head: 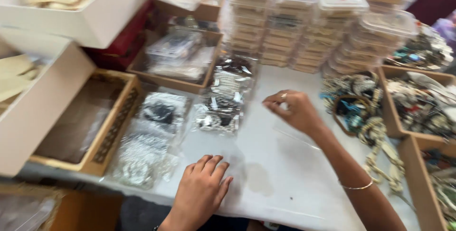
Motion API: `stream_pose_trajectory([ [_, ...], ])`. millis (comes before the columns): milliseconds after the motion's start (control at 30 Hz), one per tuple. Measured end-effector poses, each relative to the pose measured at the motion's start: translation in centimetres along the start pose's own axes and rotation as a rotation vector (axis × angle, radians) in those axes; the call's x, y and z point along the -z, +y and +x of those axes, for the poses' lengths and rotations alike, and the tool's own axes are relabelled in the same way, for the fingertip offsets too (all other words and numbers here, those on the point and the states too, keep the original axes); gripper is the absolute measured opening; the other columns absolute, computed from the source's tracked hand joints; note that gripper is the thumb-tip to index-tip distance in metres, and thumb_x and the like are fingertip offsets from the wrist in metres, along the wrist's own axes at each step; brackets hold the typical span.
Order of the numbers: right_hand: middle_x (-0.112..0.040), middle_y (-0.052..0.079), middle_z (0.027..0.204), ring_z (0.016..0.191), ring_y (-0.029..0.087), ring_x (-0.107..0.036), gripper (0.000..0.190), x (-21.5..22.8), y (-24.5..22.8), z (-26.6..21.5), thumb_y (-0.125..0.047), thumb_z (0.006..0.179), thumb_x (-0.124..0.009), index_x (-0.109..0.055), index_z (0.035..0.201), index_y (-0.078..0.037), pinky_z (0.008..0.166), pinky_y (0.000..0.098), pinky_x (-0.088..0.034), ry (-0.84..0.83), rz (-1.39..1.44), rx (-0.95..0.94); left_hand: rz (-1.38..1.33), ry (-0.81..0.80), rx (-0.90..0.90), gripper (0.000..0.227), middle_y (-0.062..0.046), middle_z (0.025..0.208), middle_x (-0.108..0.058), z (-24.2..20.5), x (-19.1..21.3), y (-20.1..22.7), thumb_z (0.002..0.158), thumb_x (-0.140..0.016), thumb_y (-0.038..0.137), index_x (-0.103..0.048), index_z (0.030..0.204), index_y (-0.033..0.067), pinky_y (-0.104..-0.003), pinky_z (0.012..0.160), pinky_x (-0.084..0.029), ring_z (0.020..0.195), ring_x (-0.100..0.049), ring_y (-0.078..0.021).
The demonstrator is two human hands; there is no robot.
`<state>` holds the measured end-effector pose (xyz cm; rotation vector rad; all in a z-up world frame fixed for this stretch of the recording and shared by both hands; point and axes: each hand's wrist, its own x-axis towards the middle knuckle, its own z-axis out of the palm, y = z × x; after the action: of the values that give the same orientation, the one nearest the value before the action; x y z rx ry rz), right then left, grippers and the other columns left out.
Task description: Sorting and packing necklaces into plastic bags at a work table.
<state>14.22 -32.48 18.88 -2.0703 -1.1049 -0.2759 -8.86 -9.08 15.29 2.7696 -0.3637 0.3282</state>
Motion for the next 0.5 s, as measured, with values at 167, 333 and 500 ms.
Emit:
stream_pose_trajectory([
  [167,-0.081,0.007,0.097,0.078,0.015,-0.074,0.018,7.4,7.0,-7.8,-0.019,0.094,-0.072,-0.080,0.106,-0.009,0.070,0.0296,-0.058,0.063,-0.111,-0.494,-0.417,0.001,-0.198,0.030,-0.013,0.131,-0.065,6.6,-2.1,4.2,0.093,-0.069,0.020,-0.068,0.119,0.0064,-0.045,0.101,-0.046,0.124,-0.058,-0.0307],
  [333,-0.078,0.009,0.108,0.095,0.019,-0.074,0.020,6.3,11.6,-14.6,-0.010,0.095,-0.068,-0.078,0.112,-0.008,0.082,0.0314,-0.059,0.122,-0.076,-0.426,-0.189,0.177,-0.520,0.031,-0.011,0.133,-0.066,15.7,-13.7,6.9,0.092,-0.060,0.015,-0.069,0.121,0.0092,-0.045,0.105,-0.044,0.128,-0.060,-0.0302],
  [500,-0.077,0.006,0.121,0.113,0.023,-0.072,0.027,4.6,11.7,-15.9,-0.005,0.089,-0.064,-0.078,0.111,-0.010,0.097,0.0348,-0.057,0.118,-0.140,-0.286,-0.141,0.087,-0.567,0.023,-0.008,0.123,-0.070,18.8,-17.4,5.3,0.094,-0.058,0.018,-0.071,0.112,0.0111,-0.044,0.105,-0.045,0.123,-0.064,-0.0271],
])
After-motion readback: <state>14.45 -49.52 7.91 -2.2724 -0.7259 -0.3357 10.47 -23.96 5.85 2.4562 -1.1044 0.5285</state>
